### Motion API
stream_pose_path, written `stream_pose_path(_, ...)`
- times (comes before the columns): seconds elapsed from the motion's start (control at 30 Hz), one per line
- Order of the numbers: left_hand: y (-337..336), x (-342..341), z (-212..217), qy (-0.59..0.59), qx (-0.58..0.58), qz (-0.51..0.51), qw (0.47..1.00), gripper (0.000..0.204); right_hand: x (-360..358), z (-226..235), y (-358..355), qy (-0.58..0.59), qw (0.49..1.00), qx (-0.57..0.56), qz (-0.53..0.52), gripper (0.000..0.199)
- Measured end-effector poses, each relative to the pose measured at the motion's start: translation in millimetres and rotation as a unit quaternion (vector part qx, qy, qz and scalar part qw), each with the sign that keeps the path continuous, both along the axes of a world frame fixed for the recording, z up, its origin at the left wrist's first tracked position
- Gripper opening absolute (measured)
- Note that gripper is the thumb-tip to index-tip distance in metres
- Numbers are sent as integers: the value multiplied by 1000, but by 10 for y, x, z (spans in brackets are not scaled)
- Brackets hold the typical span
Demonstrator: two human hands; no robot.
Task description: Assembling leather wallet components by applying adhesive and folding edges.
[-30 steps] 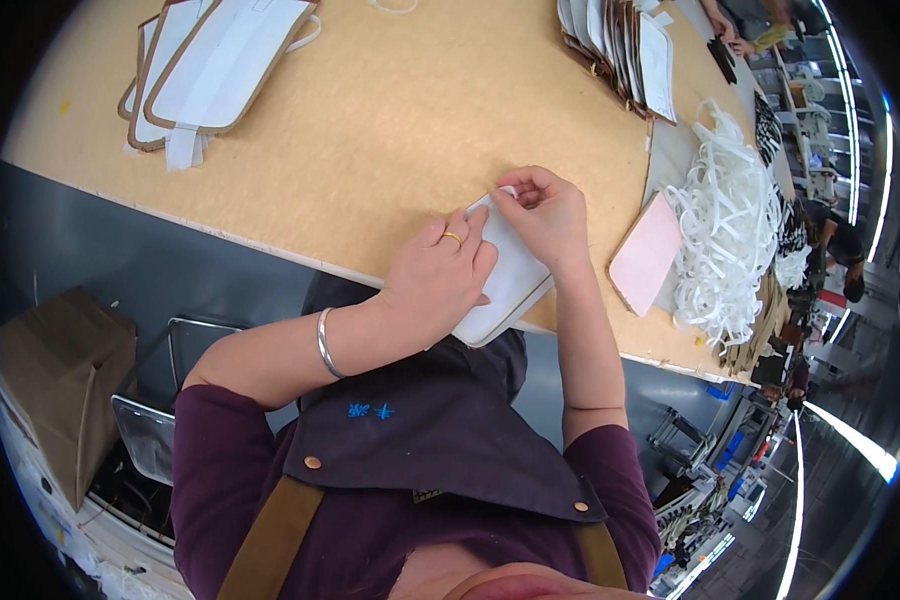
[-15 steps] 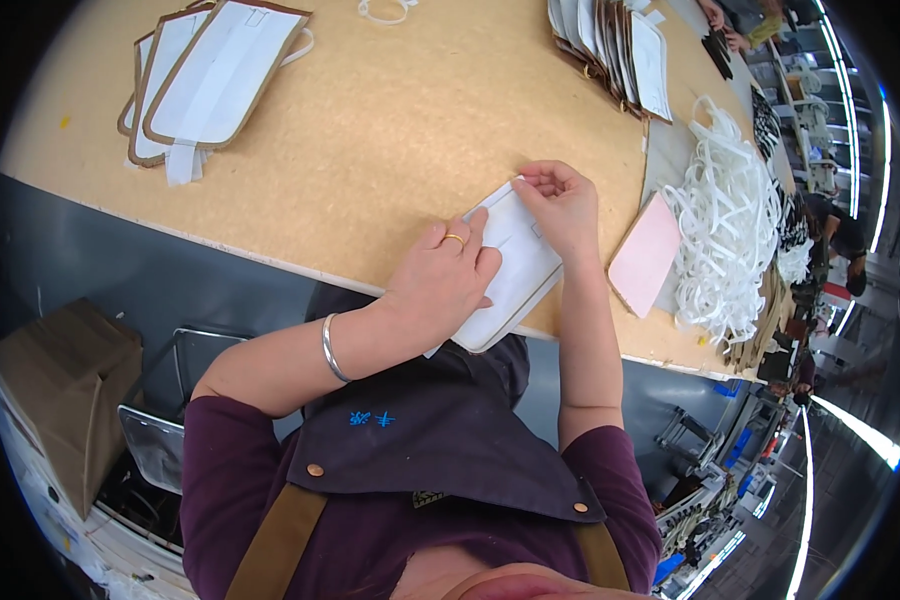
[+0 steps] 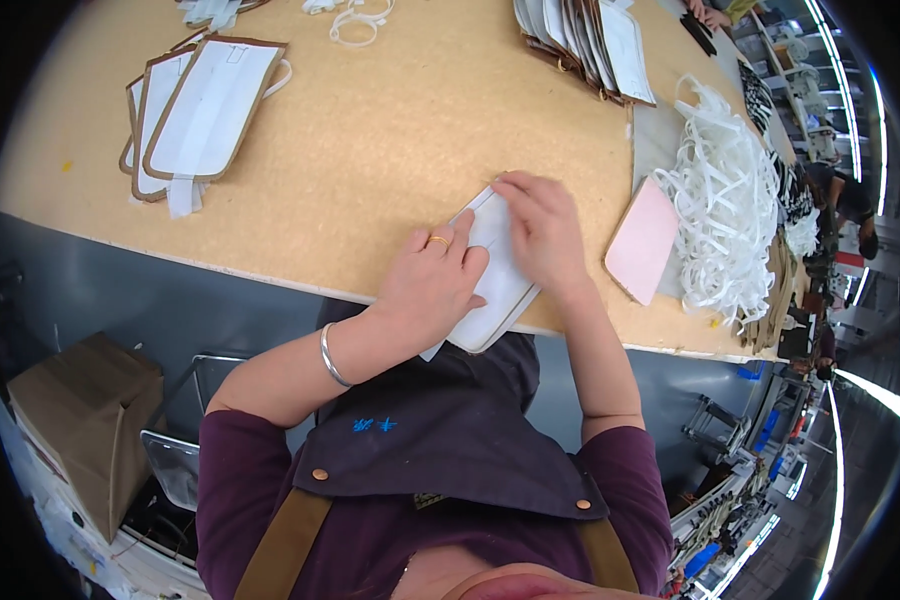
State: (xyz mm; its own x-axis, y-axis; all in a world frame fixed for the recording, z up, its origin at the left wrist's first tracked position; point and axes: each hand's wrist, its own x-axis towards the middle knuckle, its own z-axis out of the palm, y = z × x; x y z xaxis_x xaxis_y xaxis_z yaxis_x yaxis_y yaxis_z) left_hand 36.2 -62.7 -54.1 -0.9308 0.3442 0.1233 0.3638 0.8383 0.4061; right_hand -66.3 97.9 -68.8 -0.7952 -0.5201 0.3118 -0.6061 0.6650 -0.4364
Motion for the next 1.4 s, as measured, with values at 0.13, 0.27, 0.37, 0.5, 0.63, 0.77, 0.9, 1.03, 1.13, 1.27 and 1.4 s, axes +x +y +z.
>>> stream_pose_path(0.13, -3, 22, -35, 23, -17, 13, 999, 39, 146, 6, -59, 38, 995, 87, 28, 38)
stream_pose_path(0.27, -258, 19, 56, 3, 26, 24, 999, 30, 38, 30, -44, -1, 991, 129, 13, 42)
stream_pose_path(0.37, -624, -56, 352, -341, 179, 135, 913, 22, -86, 110, 81, -28, 986, 161, -29, 47)
stream_pose_path(0.5, -782, 159, 170, -196, 224, 234, 926, 18, -155, 300, 247, -172, 981, 39, -85, 58)
stream_pose_path(0.63, -531, 282, 0, -15, 144, 63, 987, 20, -63, 386, 380, -225, 972, 51, -53, 62)
stream_pose_path(0.77, -466, 220, -57, -28, 181, 127, 975, 20, -24, 254, 377, -404, 913, -57, 9, 62)
stream_pose_path(0.9, -435, 147, -13, -33, 201, 200, 958, 18, 28, 228, 407, -373, 916, -142, -39, 61)
stream_pose_path(1.03, -449, 36, -23, -76, 258, 243, 932, 16, 79, 131, 457, -301, 912, -275, -46, 61)
stream_pose_path(1.13, -450, 17, -24, 1, 265, 230, 936, 14, 165, 133, 525, -300, 904, -298, -66, 61)
stream_pose_path(1.27, -447, 26, 79, 146, 194, 189, 951, 10, 303, 202, 623, -260, 910, -319, -57, 59)
stream_pose_path(1.4, -435, 13, 158, 198, 192, 179, 944, 10, 406, 289, 692, -213, 917, -337, -30, 54)
